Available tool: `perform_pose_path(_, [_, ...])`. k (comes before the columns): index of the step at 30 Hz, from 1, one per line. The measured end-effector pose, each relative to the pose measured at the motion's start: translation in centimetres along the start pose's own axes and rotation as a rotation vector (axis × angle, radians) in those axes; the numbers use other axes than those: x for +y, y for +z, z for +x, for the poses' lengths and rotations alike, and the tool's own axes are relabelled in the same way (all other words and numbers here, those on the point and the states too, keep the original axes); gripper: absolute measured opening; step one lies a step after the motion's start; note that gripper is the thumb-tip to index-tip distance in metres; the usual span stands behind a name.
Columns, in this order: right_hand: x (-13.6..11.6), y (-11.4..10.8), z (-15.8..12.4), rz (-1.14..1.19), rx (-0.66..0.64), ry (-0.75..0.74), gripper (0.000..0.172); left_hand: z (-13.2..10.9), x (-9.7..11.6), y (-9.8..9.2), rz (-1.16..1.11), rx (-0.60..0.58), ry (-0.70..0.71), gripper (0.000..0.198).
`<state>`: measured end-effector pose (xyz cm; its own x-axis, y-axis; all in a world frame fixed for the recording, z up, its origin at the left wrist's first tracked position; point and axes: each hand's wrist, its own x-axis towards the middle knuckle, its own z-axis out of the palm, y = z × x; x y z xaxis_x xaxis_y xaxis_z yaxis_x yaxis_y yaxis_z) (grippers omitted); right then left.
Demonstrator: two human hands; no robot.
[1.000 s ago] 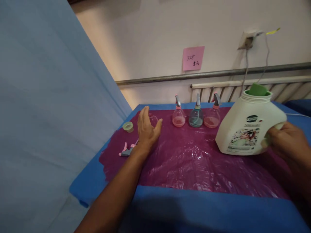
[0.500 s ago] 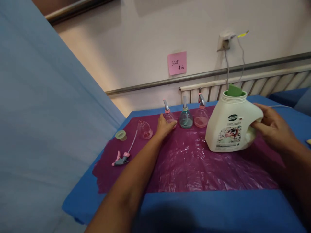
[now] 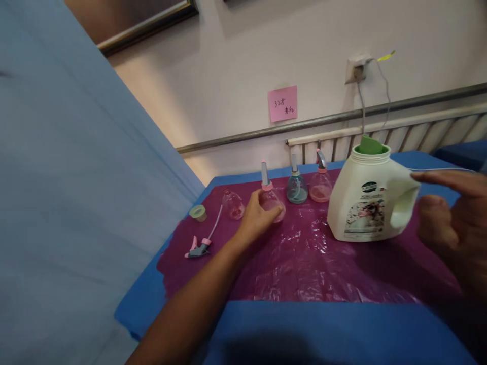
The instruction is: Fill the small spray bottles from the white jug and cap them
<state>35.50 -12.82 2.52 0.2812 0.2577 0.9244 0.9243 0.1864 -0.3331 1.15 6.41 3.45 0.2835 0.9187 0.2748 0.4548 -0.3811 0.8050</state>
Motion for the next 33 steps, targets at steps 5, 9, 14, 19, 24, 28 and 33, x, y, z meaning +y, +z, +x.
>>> perform_pose_path(5, [-5.5,2.2,-1.6,0.305,-0.301,-0.173,0.026,-5.7,1.3,-0.3,-0.109,-0.175,-0.029,0.075])
perform_pose_path(9, [-8.9,4.8,-2.0,0.295,-0.568,-0.018,0.025,-7.3,1.6,0.5,-0.053,-0.214,-0.017,0.076])
perform_pose_path(14, [-12.3,7.7,-0.9,0.299,-0.717,0.172,0.036,-7.5,1.8,1.2,-0.051,-0.248,0.026,0.075])
perform_pose_path(19, [-13.9,10.1,-2.1,0.330,-0.763,0.344,0.033,-8.3,0.9,1.5,-0.039,-0.268,0.041,0.069])
perform_pose_path(24, [-14.2,10.2,-3.8,0.395,-0.635,0.379,0.033,-8.9,0.0,1.6,-0.012,-0.293,0.026,0.069])
perform_pose_path(28, [-14.4,9.8,-3.8,0.354,-0.606,0.257,0.027,-8.8,0.1,1.4,-0.034,-0.314,0.016,0.061])
perform_pose_path(33, [-13.7,10.0,-5.4,0.374,-0.589,0.416,0.069,-8.6,0.1,1.6,0.007,-0.351,0.036,0.082])
